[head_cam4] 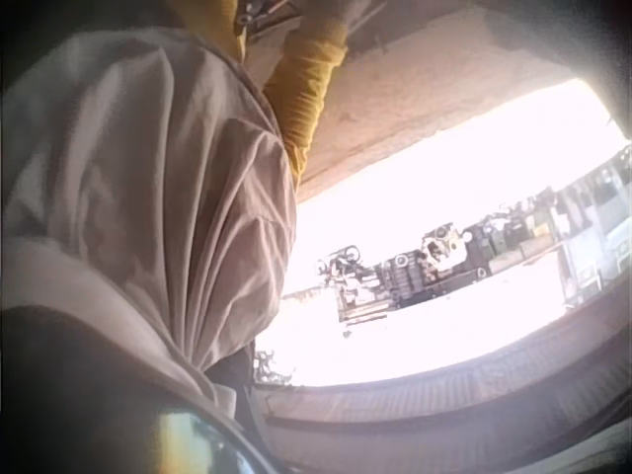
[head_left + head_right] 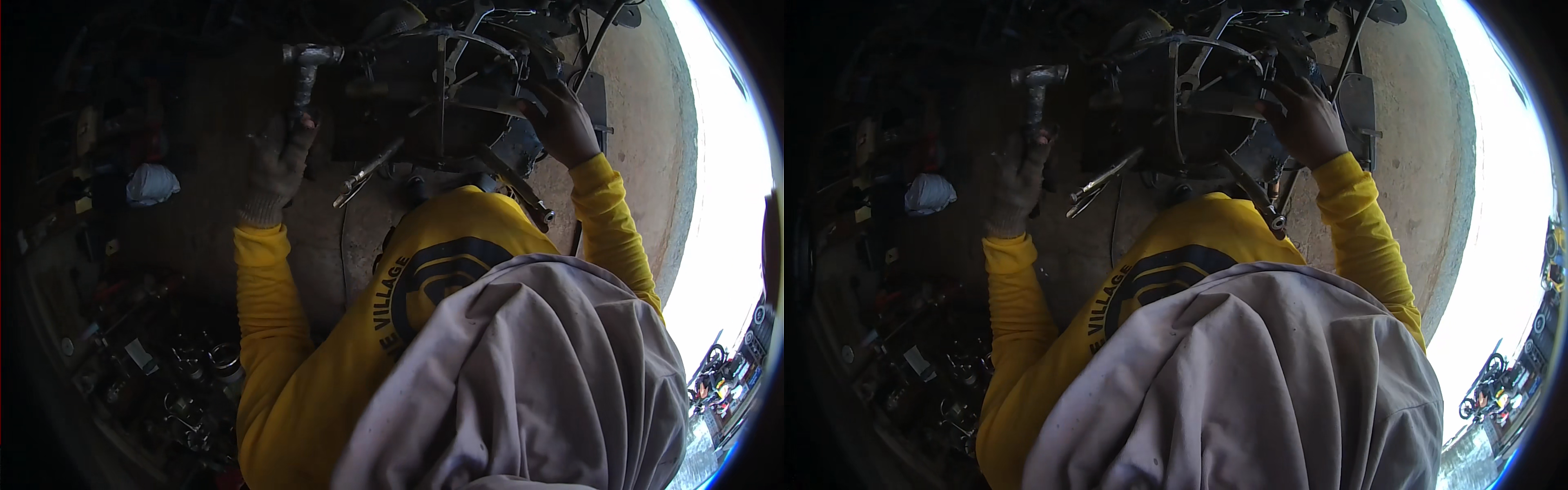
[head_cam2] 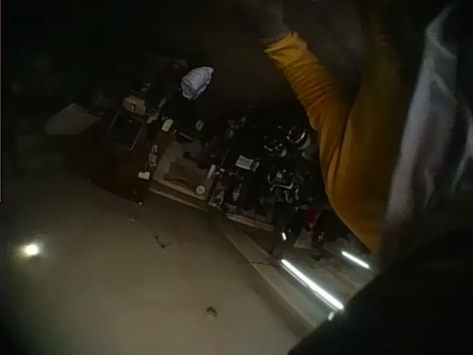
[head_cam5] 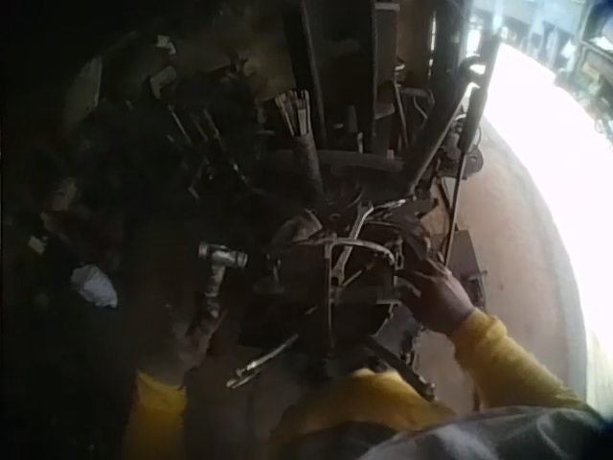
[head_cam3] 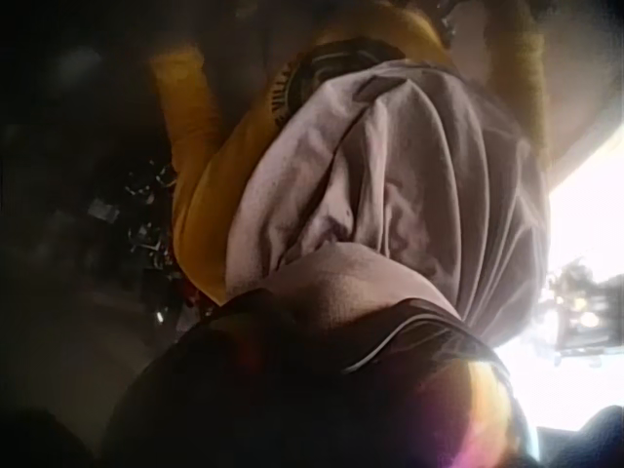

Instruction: The person aligns and secures curved metal components on a welding jig using locking pliers and a hammer, then uses a wrench and screwdriver to tighten bolts on a small assembly.

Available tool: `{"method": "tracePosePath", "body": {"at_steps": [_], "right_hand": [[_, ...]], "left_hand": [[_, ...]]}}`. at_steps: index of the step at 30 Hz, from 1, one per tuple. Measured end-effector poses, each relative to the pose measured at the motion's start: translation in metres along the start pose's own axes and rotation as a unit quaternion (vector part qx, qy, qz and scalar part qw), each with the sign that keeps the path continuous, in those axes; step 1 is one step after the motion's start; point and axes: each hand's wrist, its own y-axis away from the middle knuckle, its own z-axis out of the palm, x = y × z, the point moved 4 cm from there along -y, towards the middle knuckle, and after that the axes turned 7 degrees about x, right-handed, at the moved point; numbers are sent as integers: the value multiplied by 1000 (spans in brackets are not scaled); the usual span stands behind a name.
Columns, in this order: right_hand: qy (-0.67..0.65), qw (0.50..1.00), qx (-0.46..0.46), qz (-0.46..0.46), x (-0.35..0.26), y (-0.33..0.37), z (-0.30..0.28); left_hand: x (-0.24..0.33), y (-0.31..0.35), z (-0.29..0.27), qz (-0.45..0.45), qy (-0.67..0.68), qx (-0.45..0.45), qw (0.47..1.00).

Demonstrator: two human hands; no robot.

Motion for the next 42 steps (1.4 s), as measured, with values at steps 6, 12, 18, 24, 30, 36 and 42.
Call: {"method": "tracePosePath", "body": {"at_steps": [6, 12, 18, 24, 30, 36, 42], "right_hand": [[25, 1000, 10, 6, 7, 20, 15], [35, 999, 40, 8, 8, 22, 12], [34, 999, 9, 20, 8, 24, 16], [-16, 998, 24, 54, 15, 22, 15], [-11, 998, 50, 43, 15, 10, 16], [-1, 999, 31, 43, 18, 18, 18], [-7, 999, 37, 35, 19, 18, 17]], "left_hand": [[13, 10, 17, 217, -198, 40, 955], [2, 13, 24, -27, -13, 23, 999], [-20, 27, 16, 333, -357, 43, 872], [12, 3, 3, 217, -298, 135, 920], [-40, 23, 37, 342, -451, -57, 822], [31, -20, -9, 331, -450, 173, 811], [40, 1, 0, 303, -424, 209, 827]]}}
